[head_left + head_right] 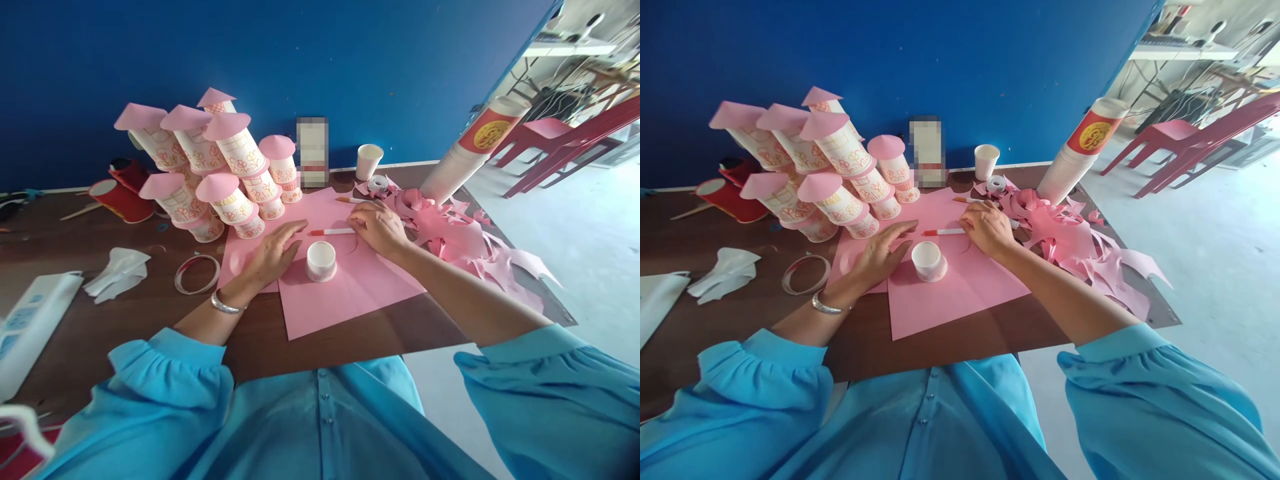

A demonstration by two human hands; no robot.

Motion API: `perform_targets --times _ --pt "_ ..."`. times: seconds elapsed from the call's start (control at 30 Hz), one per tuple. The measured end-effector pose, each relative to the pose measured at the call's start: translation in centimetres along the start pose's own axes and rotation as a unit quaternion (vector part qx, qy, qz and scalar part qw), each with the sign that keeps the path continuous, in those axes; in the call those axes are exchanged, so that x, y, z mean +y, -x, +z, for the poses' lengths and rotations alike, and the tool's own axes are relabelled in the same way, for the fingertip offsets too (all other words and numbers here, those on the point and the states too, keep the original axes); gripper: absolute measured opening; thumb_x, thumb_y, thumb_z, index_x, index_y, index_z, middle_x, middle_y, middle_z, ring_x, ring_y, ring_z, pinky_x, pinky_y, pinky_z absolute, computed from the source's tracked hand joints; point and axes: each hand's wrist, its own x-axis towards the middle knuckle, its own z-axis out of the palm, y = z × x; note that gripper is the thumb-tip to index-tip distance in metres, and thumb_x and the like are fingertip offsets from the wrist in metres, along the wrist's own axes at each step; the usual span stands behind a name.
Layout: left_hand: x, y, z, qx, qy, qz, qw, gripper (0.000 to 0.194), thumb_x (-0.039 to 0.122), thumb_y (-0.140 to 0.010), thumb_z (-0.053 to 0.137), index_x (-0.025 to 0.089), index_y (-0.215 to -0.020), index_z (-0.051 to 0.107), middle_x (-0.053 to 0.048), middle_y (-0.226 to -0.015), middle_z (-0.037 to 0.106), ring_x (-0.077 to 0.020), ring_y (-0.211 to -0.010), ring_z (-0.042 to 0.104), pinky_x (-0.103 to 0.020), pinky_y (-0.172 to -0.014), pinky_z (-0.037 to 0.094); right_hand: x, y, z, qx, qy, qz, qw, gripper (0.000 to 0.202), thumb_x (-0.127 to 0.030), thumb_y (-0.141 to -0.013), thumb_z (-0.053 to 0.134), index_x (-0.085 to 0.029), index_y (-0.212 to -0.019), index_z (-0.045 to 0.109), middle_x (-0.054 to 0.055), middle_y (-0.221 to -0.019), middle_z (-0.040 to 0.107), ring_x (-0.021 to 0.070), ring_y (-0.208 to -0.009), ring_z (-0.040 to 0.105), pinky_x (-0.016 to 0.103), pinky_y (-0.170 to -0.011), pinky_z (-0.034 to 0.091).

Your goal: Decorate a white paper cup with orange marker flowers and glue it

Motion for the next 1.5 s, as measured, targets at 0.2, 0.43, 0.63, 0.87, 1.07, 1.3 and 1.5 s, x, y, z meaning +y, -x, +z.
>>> perform_targets --times 0.2,0.43,0.63,0.87,1.07,1.3,1.5 --pt "-0.2 -0.2 0.3 0.02 0.013 0.018 1.0 0.025 0.03 -0.101 0.056 0.02 -0.121 0.067 -0.01 -0.128 0.073 -0.0218 -0.119 0.069 -0.042 -0.103 0.06 2.7 -4.3 0.1 -0.046 0.183 0.001 0.982 0.025 -0.017 -0.096 0.053 -0.016 -0.105 0.076 0.018 -0.118 0.07 0.0368 -0.12 0.054 0.047 -0.095 0.047" --pt "0.3 0.0 0.1 0.038 0.049 -0.005 0.998 0.023 0.028 -0.099 0.058 0.018 -0.119 0.067 -0.01 -0.121 0.07 -0.0191 -0.108 0.072 -0.038 -0.093 0.064 3.4 -6.7 1.1 -0.059 0.206 -0.013 0.977 0.021 -0.014 -0.092 0.057 -0.013 -0.104 0.075 0.017 -0.107 0.07 0.0351 -0.118 0.054 0.045 -0.095 0.043" --pt "0.0 0.0 0.1 0.089 0.057 -0.031 0.994 0.033 0.035 -0.1 0.059 0.02 -0.129 0.057 -0.012 -0.127 0.066 -0.0157 -0.093 0.072 -0.036 -0.084 0.062 0.7 -5.4 -1.0 0.025 0.184 -0.024 0.982 0.032 -0.023 -0.099 0.046 -0.012 -0.121 0.067 0.017 -0.106 0.071 0.0322 -0.105 0.059 0.04 -0.086 0.043" --pt "0.5 -0.2 0.3 0.068 0.059 -0.027 0.996 0.023 0.035 -0.104 0.052 0.02 -0.118 0.062 -0.005 -0.095 0.072 -0.0144 -0.079 0.067 -0.03 -0.074 0.056 -4.4 -0.5 -0.3 -0.025 0.046 -0.219 0.974 0.033 -0.038 -0.11 0.043 -0.028 -0.132 0.066 0.005 -0.11 0.074 0.0158 -0.083 0.065 0.026 -0.056 0.03" --pt "0.4 -0.1 -1.0 0.115 0.078 -0.087 0.986 0.03 0.042 -0.107 0.044 0.02 -0.119 0.061 -0.003 -0.087 0.069 -0.0139 -0.074 0.066 -0.026 -0.066 0.051 -0.9 -0.4 -0.3 0.064 0.009 -0.196 0.978 0.037 -0.039 -0.11 0.039 -0.021 -0.117 0.071 0.008 -0.095 0.074 0.0198 -0.084 0.067 0.028 -0.062 0.042" --pt "-1.6 -0.4 -0.6 0.011 -0.102 -0.018 0.995 0.018 0.028 -0.098 0.055 0.02 -0.099 0.071 -0.008 -0.098 0.072 -0.0241 -0.098 0.066 -0.042 -0.091 0.055 0.7 0.7 0.1 0.065 -0.389 0.041 0.918 0.033 -0.04 -0.098 0.055 -0.024 -0.125 0.064 -0.005 -0.071 0.058 0.0122 -0.058 0.054 0.026 -0.059 0.045" --pt "-0.5 -0.1 -0.5 -0.02 -0.13 0.013 0.991 0.029 0.018 -0.096 0.048 0.021 -0.114 0.071 -0.013 -0.12 0.07 -0.0289 -0.116 0.062 -0.053 -0.103 0.053 -2.1 1.3 1.9 0.023 -0.503 0.052 0.863 0.032 -0.035 -0.083 0.065 -0.02 -0.111 0.07 -0.004 -0.073 0.06 0.0109 -0.059 0.056 0.027 -0.06 0.048"
